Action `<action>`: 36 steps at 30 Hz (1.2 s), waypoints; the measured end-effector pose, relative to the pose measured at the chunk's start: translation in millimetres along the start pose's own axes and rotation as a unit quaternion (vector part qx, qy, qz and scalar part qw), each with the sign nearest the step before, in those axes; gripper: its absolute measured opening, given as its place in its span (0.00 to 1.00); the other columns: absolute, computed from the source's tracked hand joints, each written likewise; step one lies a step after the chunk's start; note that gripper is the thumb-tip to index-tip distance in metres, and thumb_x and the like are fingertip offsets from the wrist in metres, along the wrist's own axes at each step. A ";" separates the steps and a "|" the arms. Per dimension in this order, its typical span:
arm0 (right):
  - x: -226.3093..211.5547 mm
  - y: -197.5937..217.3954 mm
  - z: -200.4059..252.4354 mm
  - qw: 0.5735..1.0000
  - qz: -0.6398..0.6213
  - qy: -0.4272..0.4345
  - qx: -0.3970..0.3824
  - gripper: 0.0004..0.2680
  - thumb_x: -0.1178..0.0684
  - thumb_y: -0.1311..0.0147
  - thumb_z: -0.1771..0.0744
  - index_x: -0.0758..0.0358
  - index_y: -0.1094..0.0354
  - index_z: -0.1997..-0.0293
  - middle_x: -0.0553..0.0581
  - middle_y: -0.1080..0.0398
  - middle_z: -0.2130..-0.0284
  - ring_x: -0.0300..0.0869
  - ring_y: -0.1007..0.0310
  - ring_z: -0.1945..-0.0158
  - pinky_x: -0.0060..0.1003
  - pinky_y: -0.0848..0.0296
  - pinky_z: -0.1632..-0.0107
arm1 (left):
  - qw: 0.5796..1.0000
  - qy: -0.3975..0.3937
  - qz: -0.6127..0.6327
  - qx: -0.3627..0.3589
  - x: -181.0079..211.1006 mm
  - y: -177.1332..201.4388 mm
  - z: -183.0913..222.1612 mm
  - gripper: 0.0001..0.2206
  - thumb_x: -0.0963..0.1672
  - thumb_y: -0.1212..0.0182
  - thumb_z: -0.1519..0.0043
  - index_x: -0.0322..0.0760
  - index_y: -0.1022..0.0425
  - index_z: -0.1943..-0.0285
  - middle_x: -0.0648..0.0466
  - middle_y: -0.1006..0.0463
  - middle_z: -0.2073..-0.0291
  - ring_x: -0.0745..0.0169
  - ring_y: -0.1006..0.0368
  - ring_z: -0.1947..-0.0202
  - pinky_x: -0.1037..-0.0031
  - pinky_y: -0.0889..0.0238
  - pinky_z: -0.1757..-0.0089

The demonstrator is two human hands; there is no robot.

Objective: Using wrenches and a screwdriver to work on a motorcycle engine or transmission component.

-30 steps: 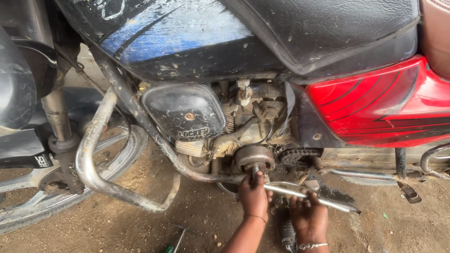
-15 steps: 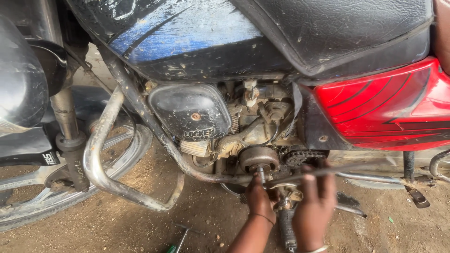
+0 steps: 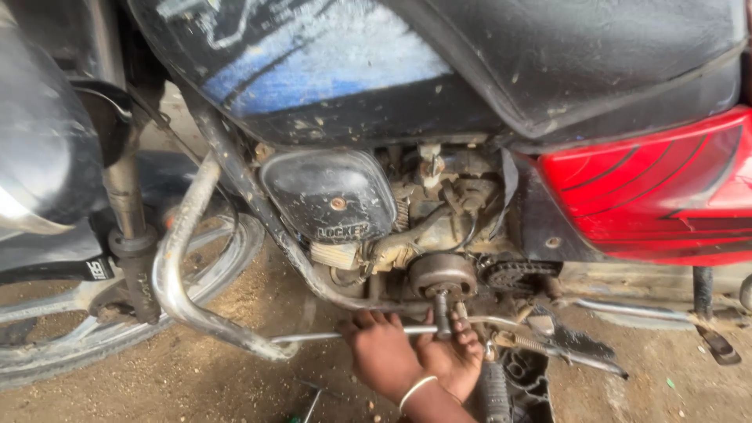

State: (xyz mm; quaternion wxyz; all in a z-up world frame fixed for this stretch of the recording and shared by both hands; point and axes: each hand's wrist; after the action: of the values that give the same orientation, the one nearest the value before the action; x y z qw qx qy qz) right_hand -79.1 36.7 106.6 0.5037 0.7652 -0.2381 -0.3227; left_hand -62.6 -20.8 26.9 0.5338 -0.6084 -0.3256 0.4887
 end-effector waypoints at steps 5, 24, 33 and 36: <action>1.2 22.9 15.3 0.995 -0.089 -0.038 0.018 0.13 0.64 0.43 0.39 0.60 0.26 0.51 0.60 0.28 0.60 0.54 0.27 0.58 0.48 0.30 0.54 | 0.999 -0.029 -0.022 0.010 -0.9 17.2 -3.4 0.17 0.51 0.46 0.31 0.33 0.28 0.61 0.50 0.23 0.75 0.64 0.28 0.79 0.73 0.34 0.76; 94.3 69.8 106.4 0.210 -0.693 -0.440 0.531 0.03 0.56 0.56 0.28 0.62 0.38 0.57 0.54 0.31 0.63 0.41 0.25 0.54 0.37 0.26 0.44 | 0.830 -0.181 -0.444 0.284 -9.1 -40.6 -7.4 0.09 0.46 0.33 0.41 0.35 0.22 0.65 0.58 0.31 0.82 0.73 0.45 0.90 0.78 0.51 0.84; 86.8 51.0 106.1 0.273 -0.703 -0.417 0.508 0.02 0.57 0.58 0.29 0.61 0.40 0.54 0.55 0.33 0.62 0.42 0.28 0.56 0.40 0.26 0.47 | 0.790 -0.174 -0.531 0.253 1.3 -38.3 -12.0 0.13 0.47 0.34 0.38 0.33 0.26 0.68 0.58 0.32 0.82 0.73 0.45 0.90 0.78 0.53 0.85; 65.6 62.8 91.7 0.284 -0.698 -0.439 0.489 0.06 0.59 0.58 0.30 0.61 0.42 0.48 0.56 0.33 0.58 0.44 0.27 0.53 0.42 0.26 0.47 | 0.789 -0.163 -0.529 0.266 0.6 -41.4 -11.4 0.12 0.47 0.35 0.38 0.35 0.25 0.67 0.57 0.29 0.80 0.73 0.43 0.87 0.78 0.52 0.84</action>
State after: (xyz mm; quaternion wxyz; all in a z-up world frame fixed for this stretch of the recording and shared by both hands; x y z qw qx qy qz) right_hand -104.4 -88.9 122.0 -0.5608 0.4882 0.0877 -0.6629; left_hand -46.4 -15.0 66.3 0.7885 -0.0864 -0.5363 0.2885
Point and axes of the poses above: each hand's wrist, its own z-axis away from the middle knuckle, its own y-axis out of the back of the hand, x = y × z
